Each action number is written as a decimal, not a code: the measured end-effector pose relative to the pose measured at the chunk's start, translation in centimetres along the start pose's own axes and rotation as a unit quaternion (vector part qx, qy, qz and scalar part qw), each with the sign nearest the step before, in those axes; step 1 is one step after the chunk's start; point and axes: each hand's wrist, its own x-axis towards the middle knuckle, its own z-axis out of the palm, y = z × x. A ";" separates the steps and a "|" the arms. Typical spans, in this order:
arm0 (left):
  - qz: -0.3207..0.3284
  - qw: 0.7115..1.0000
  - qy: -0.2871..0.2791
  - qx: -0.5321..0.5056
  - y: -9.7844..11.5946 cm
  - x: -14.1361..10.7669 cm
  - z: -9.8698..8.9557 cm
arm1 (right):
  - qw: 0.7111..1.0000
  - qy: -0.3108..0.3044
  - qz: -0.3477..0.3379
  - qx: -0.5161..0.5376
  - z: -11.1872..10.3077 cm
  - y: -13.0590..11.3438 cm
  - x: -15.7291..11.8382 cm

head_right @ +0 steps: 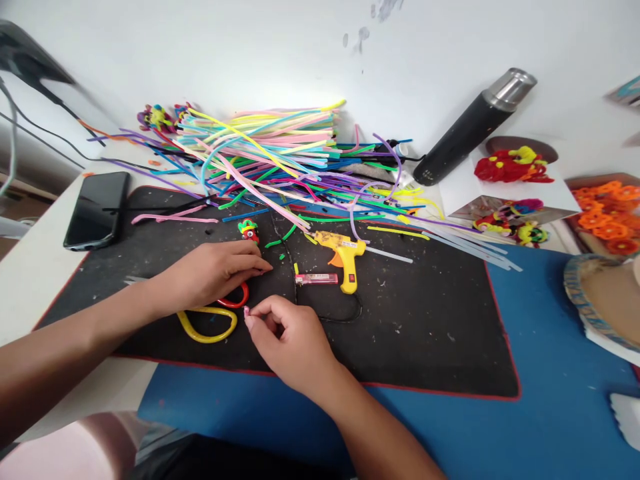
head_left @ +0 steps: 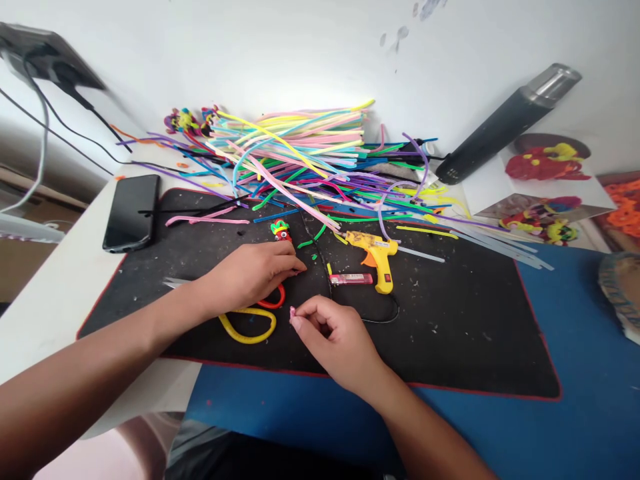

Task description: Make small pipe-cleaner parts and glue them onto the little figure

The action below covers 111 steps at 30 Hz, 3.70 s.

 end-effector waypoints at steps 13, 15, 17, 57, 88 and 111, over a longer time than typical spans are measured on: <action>-0.034 0.999 0.000 -0.003 0.8 -0.1 -0.1 | 1.000 0.013 -0.003 -0.004 -0.1 0.0 0.1; -0.042 0.999 0.003 -0.017 0.7 -0.3 0.0 | 1.000 0.019 0.001 0.008 -0.1 0.2 0.1; -0.056 0.998 0.012 -0.038 0.6 -0.5 -0.1 | 0.999 0.021 0.014 0.031 -0.1 0.3 0.2; -0.064 0.994 -0.086 0.003 2.4 4.0 -0.8 | 1.000 0.016 0.001 -0.001 -0.4 0.4 -0.4; -0.034 0.999 -0.007 0.017 1.1 0.8 0.1 | 0.996 0.005 -0.032 -0.085 -0.1 0.3 -0.7; -0.050 0.997 0.027 -0.060 0.9 0.7 0.5 | 0.994 -0.013 -0.033 -0.103 0.0 0.0 -0.8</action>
